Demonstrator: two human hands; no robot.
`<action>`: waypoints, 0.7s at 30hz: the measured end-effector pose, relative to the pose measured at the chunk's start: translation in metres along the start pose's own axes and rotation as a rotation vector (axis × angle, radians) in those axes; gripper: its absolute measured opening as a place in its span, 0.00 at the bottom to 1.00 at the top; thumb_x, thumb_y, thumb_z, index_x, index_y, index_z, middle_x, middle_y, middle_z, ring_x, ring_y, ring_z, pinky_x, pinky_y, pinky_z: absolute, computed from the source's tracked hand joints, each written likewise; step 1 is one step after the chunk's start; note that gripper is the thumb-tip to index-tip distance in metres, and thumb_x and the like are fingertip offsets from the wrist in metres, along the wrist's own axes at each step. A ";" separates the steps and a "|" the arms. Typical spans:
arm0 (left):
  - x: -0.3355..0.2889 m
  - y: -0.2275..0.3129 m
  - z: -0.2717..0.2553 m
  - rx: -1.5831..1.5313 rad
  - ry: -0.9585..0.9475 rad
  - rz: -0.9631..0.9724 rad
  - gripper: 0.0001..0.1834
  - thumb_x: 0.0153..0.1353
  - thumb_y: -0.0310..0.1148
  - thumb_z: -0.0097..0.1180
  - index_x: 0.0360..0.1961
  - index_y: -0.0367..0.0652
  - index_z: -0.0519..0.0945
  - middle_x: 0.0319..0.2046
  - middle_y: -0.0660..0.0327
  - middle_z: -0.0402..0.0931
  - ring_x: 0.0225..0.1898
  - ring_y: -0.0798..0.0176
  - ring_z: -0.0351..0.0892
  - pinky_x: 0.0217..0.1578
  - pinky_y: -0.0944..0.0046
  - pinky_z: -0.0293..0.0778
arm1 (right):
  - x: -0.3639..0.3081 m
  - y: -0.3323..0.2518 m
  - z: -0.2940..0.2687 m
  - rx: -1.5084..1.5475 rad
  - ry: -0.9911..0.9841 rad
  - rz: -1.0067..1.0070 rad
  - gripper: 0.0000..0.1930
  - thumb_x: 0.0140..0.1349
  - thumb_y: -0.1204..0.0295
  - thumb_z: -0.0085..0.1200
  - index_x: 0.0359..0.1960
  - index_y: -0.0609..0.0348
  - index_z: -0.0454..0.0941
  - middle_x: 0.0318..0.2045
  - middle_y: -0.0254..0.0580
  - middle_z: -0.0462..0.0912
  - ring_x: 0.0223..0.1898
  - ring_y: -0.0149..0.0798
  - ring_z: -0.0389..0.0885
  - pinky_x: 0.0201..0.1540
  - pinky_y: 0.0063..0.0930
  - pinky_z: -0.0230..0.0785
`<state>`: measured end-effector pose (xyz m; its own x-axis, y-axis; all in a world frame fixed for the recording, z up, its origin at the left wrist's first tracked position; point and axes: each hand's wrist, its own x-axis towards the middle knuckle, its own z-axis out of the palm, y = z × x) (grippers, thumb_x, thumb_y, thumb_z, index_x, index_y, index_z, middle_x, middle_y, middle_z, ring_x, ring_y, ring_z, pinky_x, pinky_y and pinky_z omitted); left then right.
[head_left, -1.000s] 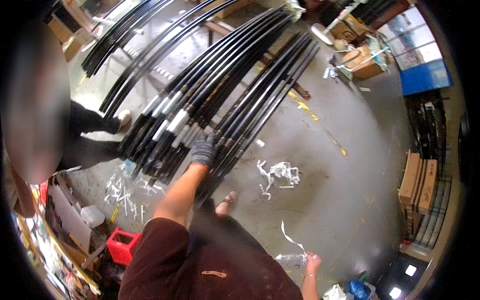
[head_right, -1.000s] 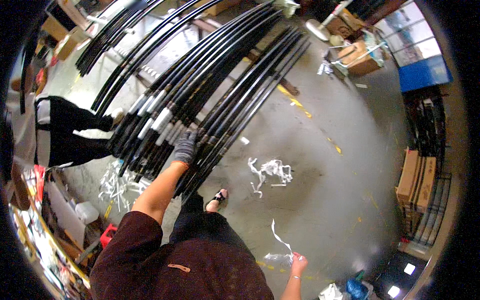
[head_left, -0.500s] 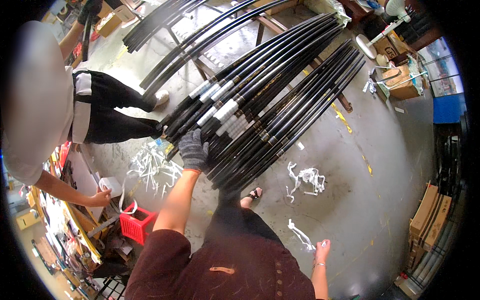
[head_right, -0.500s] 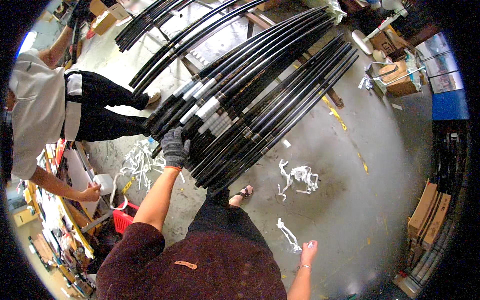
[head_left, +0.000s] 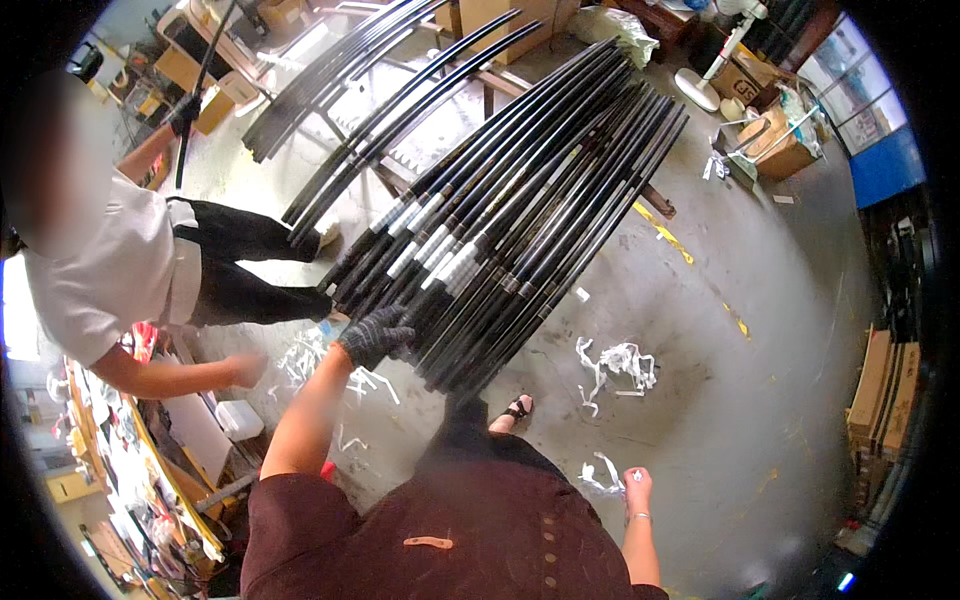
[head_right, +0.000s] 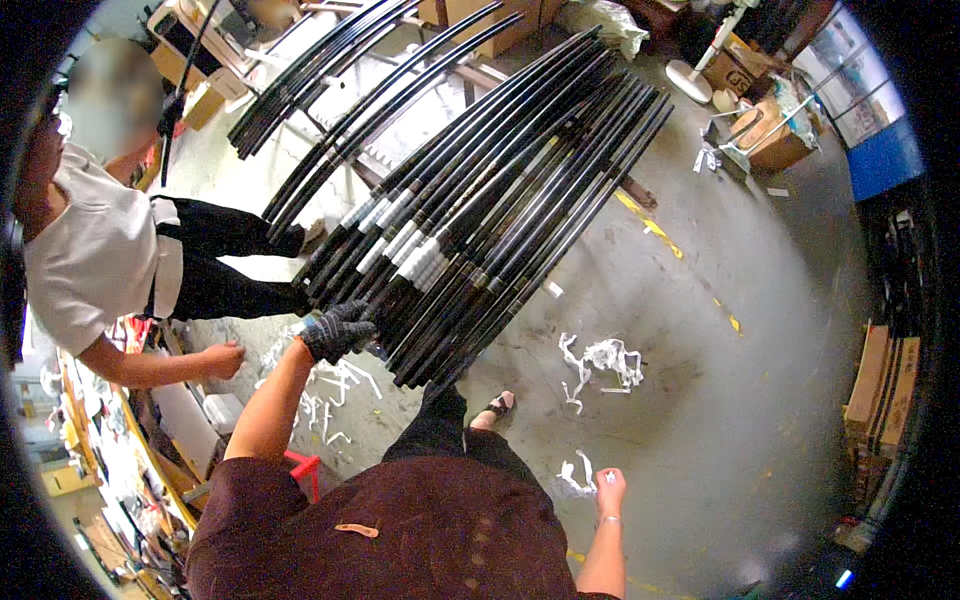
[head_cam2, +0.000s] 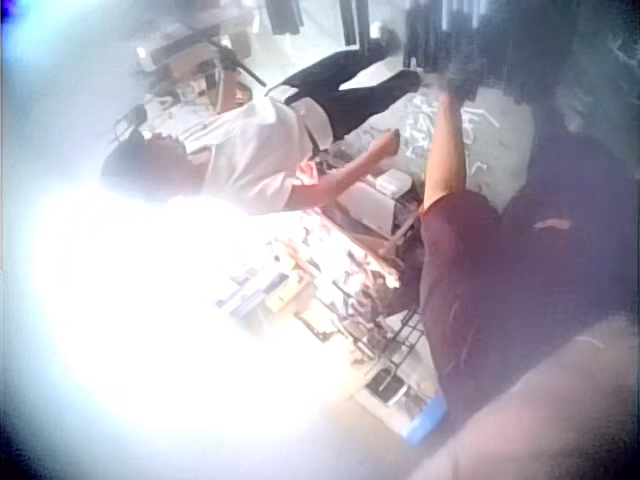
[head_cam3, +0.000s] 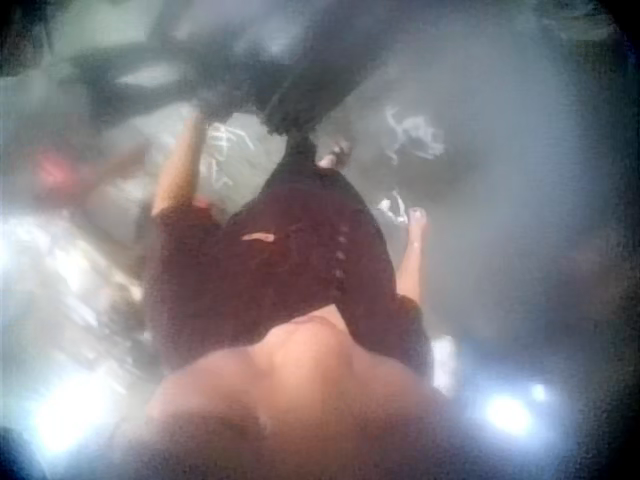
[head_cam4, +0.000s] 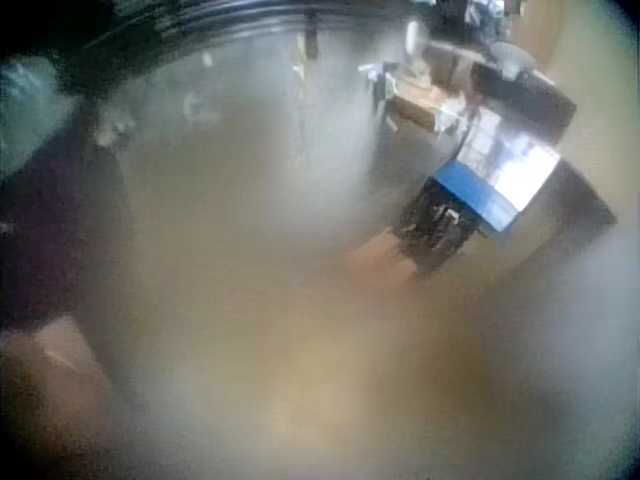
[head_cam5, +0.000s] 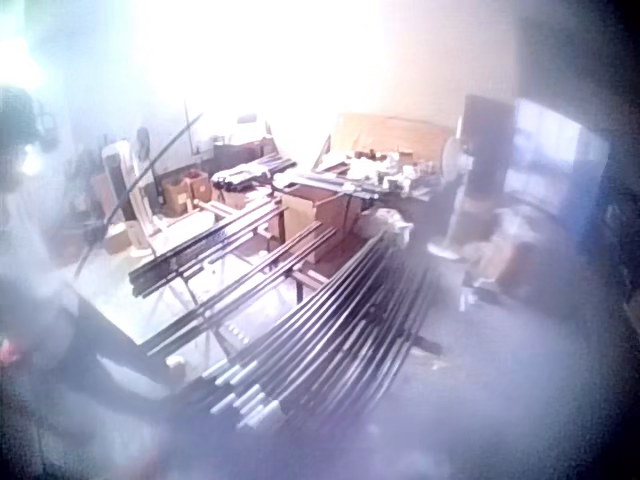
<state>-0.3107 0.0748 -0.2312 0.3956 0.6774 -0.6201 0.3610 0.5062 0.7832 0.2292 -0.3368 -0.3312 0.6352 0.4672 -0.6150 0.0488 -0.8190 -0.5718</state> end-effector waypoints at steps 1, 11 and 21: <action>-0.002 0.003 0.007 -0.111 -0.041 0.054 0.16 0.58 0.33 0.62 0.46 0.42 0.75 0.27 0.64 0.75 0.24 0.69 0.73 0.26 0.65 0.73 | -0.001 0.003 0.006 0.043 -0.002 -0.011 0.03 0.55 0.72 0.56 0.28 0.51 0.73 0.18 0.26 0.69 0.18 0.24 0.65 0.15 0.21 0.54; -0.007 0.132 0.131 -0.405 -0.293 0.303 0.23 0.62 0.39 0.59 0.54 0.38 0.73 0.39 0.64 0.76 0.39 0.70 0.75 0.40 0.67 0.75 | -0.029 -0.156 0.043 0.156 -0.175 -0.552 0.11 0.58 0.71 0.59 0.42 0.60 0.79 0.35 0.33 0.81 0.36 0.28 0.76 0.42 0.24 0.69; -0.026 0.201 0.255 -0.459 -0.551 0.397 0.28 0.60 0.41 0.61 0.57 0.39 0.71 0.42 0.61 0.77 0.42 0.64 0.77 0.44 0.62 0.76 | -0.123 -0.347 0.027 0.209 -0.205 -0.974 0.21 0.54 0.61 0.67 0.41 0.63 0.76 0.29 0.40 0.82 0.31 0.29 0.77 0.33 0.26 0.71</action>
<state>-0.0328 0.0224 -0.0687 0.8227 0.5530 -0.1318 -0.2275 0.5328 0.8151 0.1134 -0.1012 -0.0721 0.2453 0.9644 0.0990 0.3264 0.0140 -0.9451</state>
